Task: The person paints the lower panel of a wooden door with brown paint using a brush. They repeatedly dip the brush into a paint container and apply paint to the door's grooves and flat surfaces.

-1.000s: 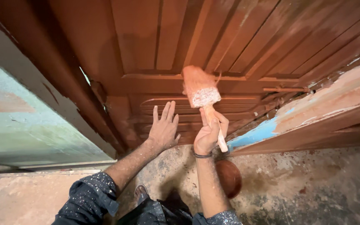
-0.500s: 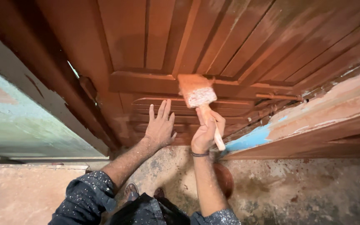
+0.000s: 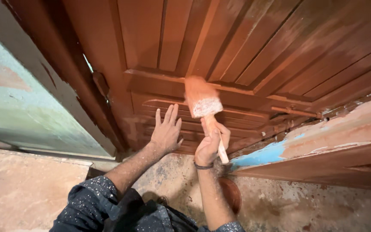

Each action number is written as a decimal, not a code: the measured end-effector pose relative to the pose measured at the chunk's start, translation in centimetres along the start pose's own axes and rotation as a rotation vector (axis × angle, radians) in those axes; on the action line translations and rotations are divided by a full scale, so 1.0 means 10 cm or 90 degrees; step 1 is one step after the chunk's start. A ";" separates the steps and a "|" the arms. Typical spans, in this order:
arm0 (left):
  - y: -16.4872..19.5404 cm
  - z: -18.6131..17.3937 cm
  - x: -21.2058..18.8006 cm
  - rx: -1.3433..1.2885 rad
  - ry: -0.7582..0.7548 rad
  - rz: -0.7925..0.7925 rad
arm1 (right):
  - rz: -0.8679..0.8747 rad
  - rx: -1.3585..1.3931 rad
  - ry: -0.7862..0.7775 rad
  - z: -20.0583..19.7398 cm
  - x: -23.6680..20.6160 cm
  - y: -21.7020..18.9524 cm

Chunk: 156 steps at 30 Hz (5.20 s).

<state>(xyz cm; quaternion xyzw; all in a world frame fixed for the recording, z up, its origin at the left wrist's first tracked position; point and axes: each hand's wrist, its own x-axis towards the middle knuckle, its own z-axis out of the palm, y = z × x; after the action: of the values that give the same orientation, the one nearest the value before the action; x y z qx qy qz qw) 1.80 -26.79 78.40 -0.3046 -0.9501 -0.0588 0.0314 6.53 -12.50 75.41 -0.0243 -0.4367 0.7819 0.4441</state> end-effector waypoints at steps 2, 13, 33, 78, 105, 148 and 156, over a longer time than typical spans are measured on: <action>-0.01 0.00 -0.02 -0.001 0.010 -0.002 | -0.016 0.015 -0.020 0.04 0.00 -0.03; -0.31 -0.11 -0.10 0.040 -0.022 0.020 | 0.063 -0.086 0.035 0.11 -0.15 0.35; -0.68 -0.17 -0.18 0.026 -0.015 0.061 | -0.028 0.012 0.013 0.48 -0.26 0.29; -1.02 -0.12 -0.39 0.002 0.001 0.026 | 0.029 -0.031 0.015 0.60 -0.50 0.46; -1.32 -0.16 -0.65 -0.018 -0.007 0.029 | 0.138 -0.068 0.043 0.86 -0.97 0.88; -1.24 -0.19 -0.44 0.003 0.007 0.083 | 0.093 -0.078 0.101 0.84 -0.78 0.66; -1.01 -0.22 -0.23 -0.002 0.045 0.110 | -0.035 -0.007 0.059 0.72 -0.50 0.33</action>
<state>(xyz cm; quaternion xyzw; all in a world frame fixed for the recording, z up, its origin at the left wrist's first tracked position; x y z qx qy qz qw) -2.21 -36.57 79.42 -0.3831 -0.9186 -0.0679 0.0693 4.27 -21.59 75.75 -0.0506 -0.4203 0.7652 0.4850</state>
